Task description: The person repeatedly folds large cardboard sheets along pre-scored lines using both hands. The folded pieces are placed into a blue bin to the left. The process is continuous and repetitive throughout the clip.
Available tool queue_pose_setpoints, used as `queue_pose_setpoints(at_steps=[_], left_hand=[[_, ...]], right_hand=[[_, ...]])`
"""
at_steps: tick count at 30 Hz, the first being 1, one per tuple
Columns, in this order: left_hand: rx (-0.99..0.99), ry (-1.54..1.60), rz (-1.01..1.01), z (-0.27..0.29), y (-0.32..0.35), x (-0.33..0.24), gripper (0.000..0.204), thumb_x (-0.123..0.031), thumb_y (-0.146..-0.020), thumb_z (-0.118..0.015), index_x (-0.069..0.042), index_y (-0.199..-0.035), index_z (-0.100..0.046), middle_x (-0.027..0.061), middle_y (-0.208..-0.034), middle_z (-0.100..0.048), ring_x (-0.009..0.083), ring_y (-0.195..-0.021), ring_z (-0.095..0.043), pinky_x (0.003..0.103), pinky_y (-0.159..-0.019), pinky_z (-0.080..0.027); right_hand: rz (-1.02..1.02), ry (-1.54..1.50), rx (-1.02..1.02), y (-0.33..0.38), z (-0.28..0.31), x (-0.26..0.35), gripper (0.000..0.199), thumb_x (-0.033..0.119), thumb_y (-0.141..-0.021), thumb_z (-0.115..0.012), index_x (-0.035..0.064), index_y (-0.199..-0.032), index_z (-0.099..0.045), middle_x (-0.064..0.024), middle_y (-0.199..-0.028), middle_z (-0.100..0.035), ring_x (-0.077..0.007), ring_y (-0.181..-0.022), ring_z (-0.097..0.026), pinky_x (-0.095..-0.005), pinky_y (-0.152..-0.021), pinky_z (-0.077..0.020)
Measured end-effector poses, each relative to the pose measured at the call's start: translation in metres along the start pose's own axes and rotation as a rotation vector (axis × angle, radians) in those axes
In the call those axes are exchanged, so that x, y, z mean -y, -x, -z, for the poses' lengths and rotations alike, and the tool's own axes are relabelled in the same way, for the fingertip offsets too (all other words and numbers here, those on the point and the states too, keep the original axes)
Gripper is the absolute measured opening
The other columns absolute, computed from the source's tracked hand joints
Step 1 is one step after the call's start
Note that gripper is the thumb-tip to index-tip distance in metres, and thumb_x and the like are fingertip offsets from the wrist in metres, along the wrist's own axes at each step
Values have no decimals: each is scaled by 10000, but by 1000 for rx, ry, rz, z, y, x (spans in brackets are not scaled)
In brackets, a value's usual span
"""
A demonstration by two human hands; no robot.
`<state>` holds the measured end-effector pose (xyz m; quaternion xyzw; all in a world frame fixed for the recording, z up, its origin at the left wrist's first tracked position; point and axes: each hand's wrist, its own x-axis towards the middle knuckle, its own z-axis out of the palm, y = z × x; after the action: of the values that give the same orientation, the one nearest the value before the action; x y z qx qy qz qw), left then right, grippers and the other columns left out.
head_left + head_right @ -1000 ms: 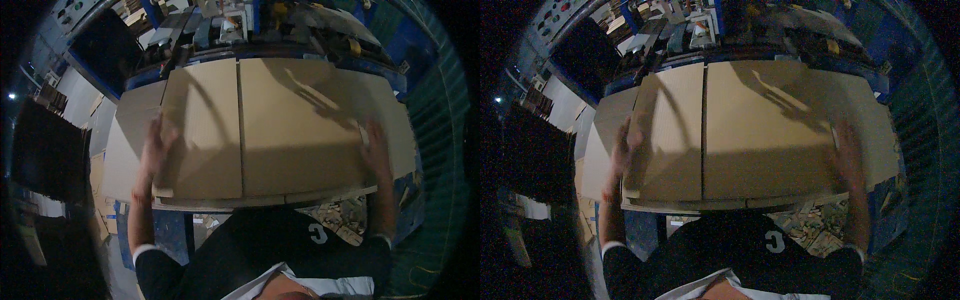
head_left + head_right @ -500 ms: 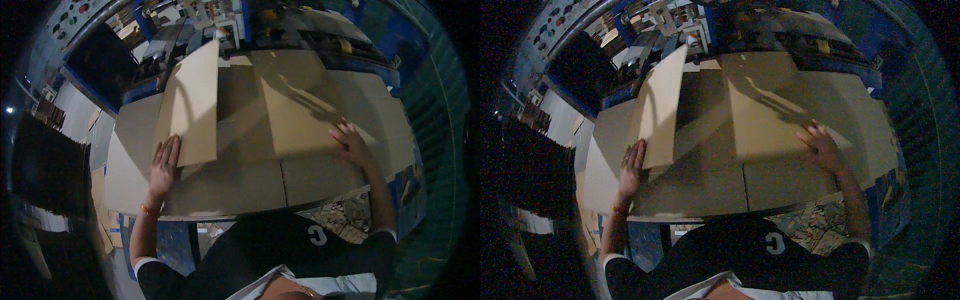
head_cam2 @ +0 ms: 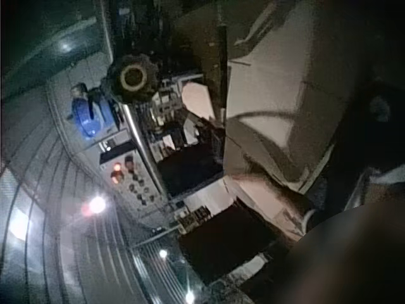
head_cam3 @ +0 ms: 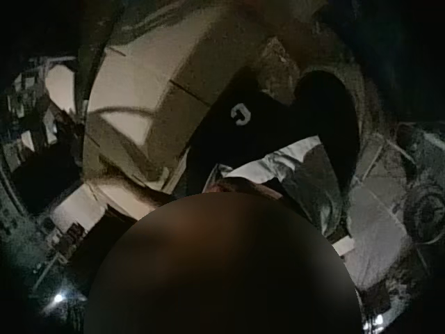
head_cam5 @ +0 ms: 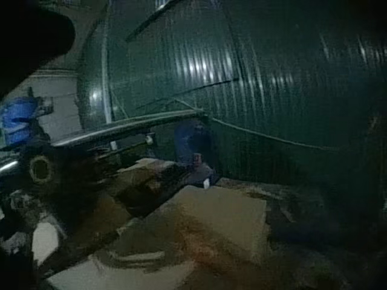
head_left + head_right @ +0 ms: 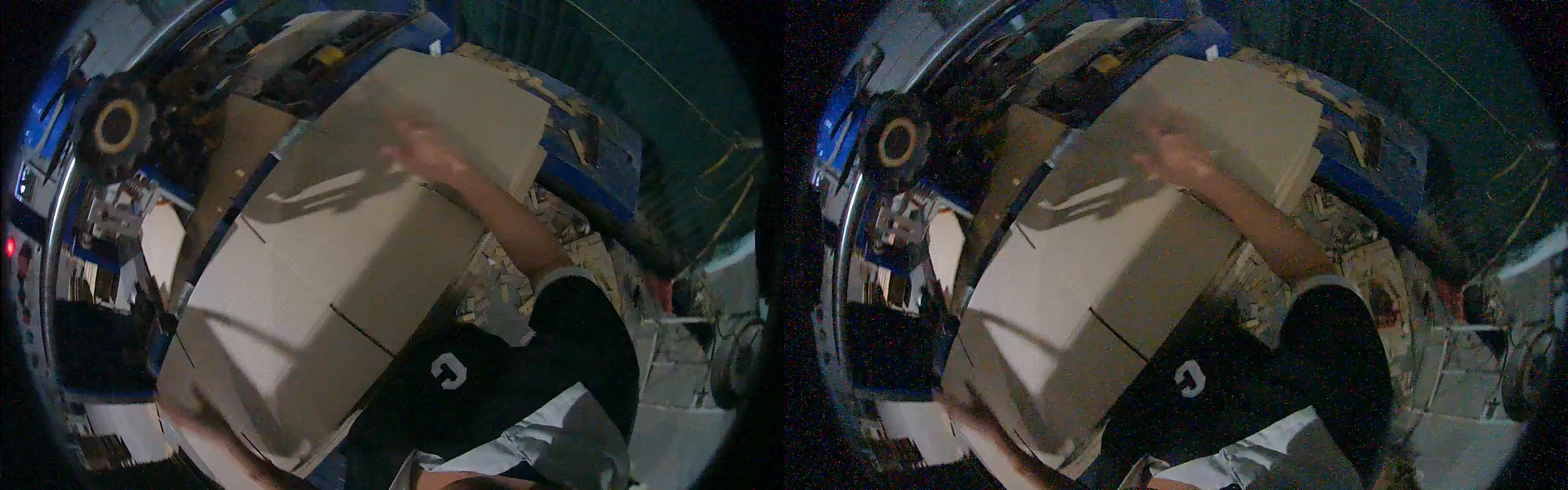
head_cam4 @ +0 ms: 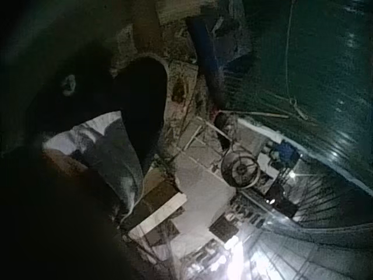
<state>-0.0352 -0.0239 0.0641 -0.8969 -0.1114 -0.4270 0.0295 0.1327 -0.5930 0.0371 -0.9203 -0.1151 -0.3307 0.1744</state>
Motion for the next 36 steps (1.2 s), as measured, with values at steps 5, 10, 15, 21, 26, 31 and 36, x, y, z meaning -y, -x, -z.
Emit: queue_pose_setpoints(at_steps=[5, 10, 15, 21, 26, 31, 36], left_hand=[[24, -239, 367, 29, 102, 44, 666, -237, -754, -679, 12, -1297, -385, 165, -1311, -429, 296, -1171, -462, 429, -1000, -346], [96, -263, 595, 36, 146, 48, 624, -282, -778, -627, 23, -1276, -406, 170, -1290, -445, 304, -1159, -465, 442, -988, -349], [-27, -151, 760, 71, 148, 52, 597, -326, -803, -575, 34, -1255, -427, 176, -1269, -461, 311, -1147, -468, 454, -977, -351], [-498, 771, 1158, 138, 131, 56, 586, -379, -832, -513, 47, -1230, -453, 183, -1244, -479, 320, -1134, -472, 469, -964, -353], [-388, 816, 752, 134, 143, 51, 508, -337, -829, -505, 11, -1199, -488, 178, -1164, -516, 293, -1067, -500, 437, -907, -406], [-636, 427, 1088, 89, 157, 84, 398, -237, -868, -516, 44, -1150, -500, 130, -1060, -557, 240, -935, -543, 387, -815, -476], [-409, 1200, 815, 74, 150, 117, 430, -255, -856, -535, 52, -1155, -506, 136, -1067, -575, 216, -988, -541, 342, -844, -451]], right_hand=[[-829, -122, -311, 90, 47, -60, 699, 361, -809, -579, 57, -1372, -299, -303, -1394, -235, -433, -1317, -191, -433, -1091, -192], [-837, -59, -145, 101, 28, -78, 788, 413, -753, -616, 68, -1385, -296, -275, -1436, -173, -413, -1344, -137, -443, -1098, -168], [-911, 52, -45, 84, 27, -81, 747, 390, -758, -604, 71, -1373, -325, -255, -1418, -245, -402, -1347, -138, -450, -1095, -162], [-672, -610, -679, 62, 50, -108, 543, 47, -782, -602, 64, -1289, -409, -121, -1225, -483, -279, -1105, -479, -396, -945, -389], [-794, -1075, -439, -4, 89, -142, 420, 22, -819, -546, 6, -1224, -439, -88, -1085, -557, -219, -947, -557, -358, -830, -466], [-509, -834, -210, -69, 140, -110, 445, 121, -799, -601, -28, -1198, -471, -122, -1064, -599, -227, -905, -586, -332, -786, -462], [-118, -507, -385, -14, 170, -14, 450, 125, -835, -569, -16, -1244, -446, -133, -1217, -536, -199, -1106, -499, -311, -954, -353]])
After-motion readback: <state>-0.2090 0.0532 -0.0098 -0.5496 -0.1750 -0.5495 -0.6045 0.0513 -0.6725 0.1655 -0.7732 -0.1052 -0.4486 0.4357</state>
